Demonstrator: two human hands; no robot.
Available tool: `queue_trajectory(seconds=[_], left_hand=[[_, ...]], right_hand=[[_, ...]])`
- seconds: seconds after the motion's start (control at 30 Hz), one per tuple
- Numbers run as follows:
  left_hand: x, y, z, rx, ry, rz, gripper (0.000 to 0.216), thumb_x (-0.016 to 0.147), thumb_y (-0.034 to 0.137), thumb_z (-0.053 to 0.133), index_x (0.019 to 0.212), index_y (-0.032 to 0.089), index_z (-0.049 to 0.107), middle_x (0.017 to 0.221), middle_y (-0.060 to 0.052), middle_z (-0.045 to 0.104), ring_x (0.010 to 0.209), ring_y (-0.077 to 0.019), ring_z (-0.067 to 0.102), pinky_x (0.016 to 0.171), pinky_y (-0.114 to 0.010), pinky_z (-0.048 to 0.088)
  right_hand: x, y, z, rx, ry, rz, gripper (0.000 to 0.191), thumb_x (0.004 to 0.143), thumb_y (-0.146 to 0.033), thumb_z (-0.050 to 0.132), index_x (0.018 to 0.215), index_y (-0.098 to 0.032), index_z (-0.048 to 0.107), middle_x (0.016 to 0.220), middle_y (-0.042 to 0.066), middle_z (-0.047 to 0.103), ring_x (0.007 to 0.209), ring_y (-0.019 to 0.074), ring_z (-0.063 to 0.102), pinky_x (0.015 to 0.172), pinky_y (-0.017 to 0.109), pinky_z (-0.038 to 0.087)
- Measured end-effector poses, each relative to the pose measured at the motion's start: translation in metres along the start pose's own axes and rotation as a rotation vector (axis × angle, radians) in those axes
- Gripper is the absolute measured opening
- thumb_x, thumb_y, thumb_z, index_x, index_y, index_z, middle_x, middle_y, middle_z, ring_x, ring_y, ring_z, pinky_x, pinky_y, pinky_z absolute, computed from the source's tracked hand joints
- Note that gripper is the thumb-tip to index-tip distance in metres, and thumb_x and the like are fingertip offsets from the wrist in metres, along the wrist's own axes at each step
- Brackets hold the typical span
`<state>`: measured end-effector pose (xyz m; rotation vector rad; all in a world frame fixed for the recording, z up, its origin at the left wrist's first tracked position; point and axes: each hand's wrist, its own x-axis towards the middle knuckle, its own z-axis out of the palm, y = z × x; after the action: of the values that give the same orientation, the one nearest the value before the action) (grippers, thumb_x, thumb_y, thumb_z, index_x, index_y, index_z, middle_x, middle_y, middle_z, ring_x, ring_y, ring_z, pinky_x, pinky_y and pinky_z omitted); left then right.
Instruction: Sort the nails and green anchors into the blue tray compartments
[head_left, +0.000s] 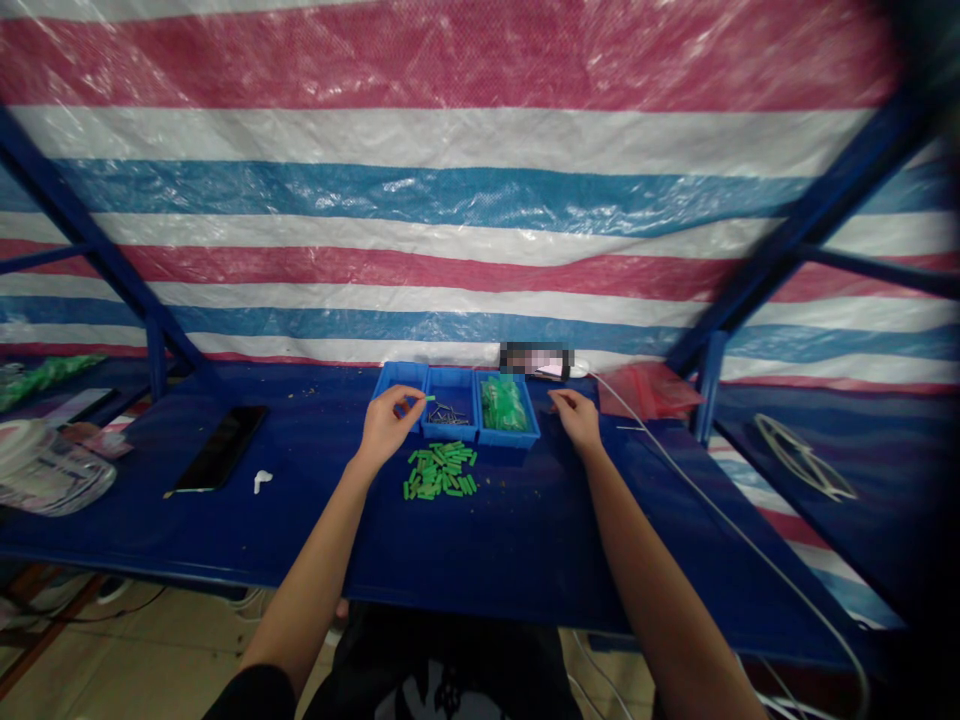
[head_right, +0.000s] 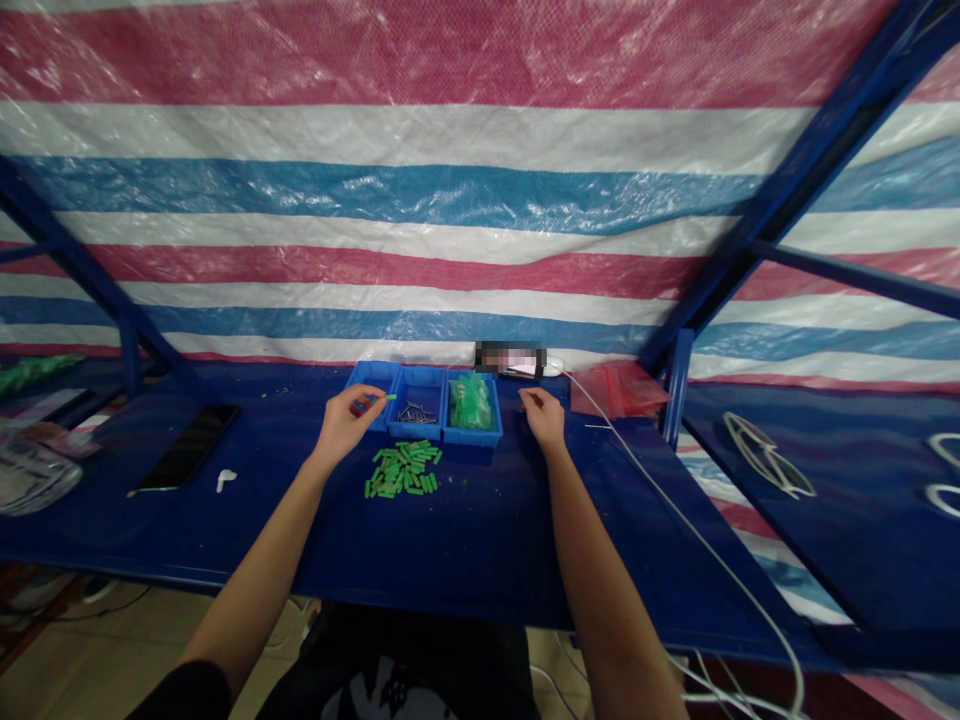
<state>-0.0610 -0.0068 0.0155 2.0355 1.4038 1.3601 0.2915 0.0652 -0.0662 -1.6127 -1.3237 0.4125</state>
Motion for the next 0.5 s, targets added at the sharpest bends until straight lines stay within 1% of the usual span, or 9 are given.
queue_trajectory(seconds=[0.1, 0.2, 0.27, 0.33, 0.4, 0.5], left_hand=[[0.002, -0.009, -0.008, 0.205, 0.065, -0.032, 0.014, 0.08, 0.03, 0.055, 0.082, 0.02, 0.064, 0.081, -0.001, 0.065, 0.061, -0.0106, 0.054, 0.057, -0.022, 0.04], [0.002, -0.016, -0.014, 0.368, 0.097, -0.065, 0.011, 0.08, 0.028, 0.056, 0.084, 0.022, 0.064, 0.081, -0.001, 0.065, 0.062, -0.0121, 0.055, 0.058, -0.023, 0.039], [0.002, -0.017, -0.014, 0.411, 0.103, -0.058, 0.011, 0.079, 0.027, 0.057, 0.086, 0.022, 0.064, 0.082, -0.002, 0.064, 0.067, -0.0141, 0.056, 0.06, -0.024, 0.041], [0.002, -0.014, -0.012, 0.389, 0.091, -0.023, 0.012, 0.079, 0.027, 0.057, 0.087, 0.021, 0.064, 0.082, -0.002, 0.064, 0.072, -0.0152, 0.057, 0.065, -0.025, 0.043], [0.0, -0.008, -0.007, 0.315, 0.034, 0.04, 0.013, 0.079, 0.027, 0.057, 0.089, 0.021, 0.063, 0.084, -0.002, 0.064, 0.073, -0.0146, 0.056, 0.07, -0.026, 0.044], [-0.006, 0.006, 0.005, 0.174, -0.172, 0.185, 0.015, 0.081, 0.027, 0.055, 0.091, 0.02, 0.063, 0.087, -0.002, 0.063, 0.073, -0.0128, 0.056, 0.072, -0.026, 0.045]], right_hand=[[0.0, 0.0, 0.0, 0.008, -0.003, 0.001, 0.042, 0.071, -0.052, 0.053, 0.083, -0.015, 0.068, 0.063, 0.005, 0.063, 0.062, 0.0193, 0.057, 0.065, 0.031, 0.041], [0.0, 0.0, 0.0, -0.003, -0.005, -0.006, 0.041, 0.072, -0.051, 0.052, 0.082, -0.015, 0.068, 0.063, 0.005, 0.063, 0.062, 0.0193, 0.057, 0.065, 0.031, 0.041], [0.001, 0.0, 0.0, -0.005, -0.011, -0.009, 0.04, 0.072, -0.051, 0.052, 0.082, -0.015, 0.068, 0.063, 0.005, 0.063, 0.062, 0.0195, 0.057, 0.065, 0.031, 0.041], [0.001, 0.0, 0.0, 0.004, -0.016, -0.003, 0.041, 0.071, -0.051, 0.052, 0.082, -0.015, 0.068, 0.063, 0.005, 0.063, 0.062, 0.0195, 0.057, 0.064, 0.03, 0.041], [0.001, 0.001, 0.0, 0.015, -0.017, 0.0, 0.041, 0.071, -0.051, 0.052, 0.083, -0.015, 0.068, 0.063, 0.005, 0.063, 0.062, 0.0195, 0.057, 0.064, 0.03, 0.041], [0.001, 0.002, 0.0, 0.024, -0.017, -0.006, 0.041, 0.071, -0.05, 0.053, 0.083, -0.015, 0.068, 0.063, 0.005, 0.063, 0.062, 0.0198, 0.057, 0.065, 0.031, 0.041]])
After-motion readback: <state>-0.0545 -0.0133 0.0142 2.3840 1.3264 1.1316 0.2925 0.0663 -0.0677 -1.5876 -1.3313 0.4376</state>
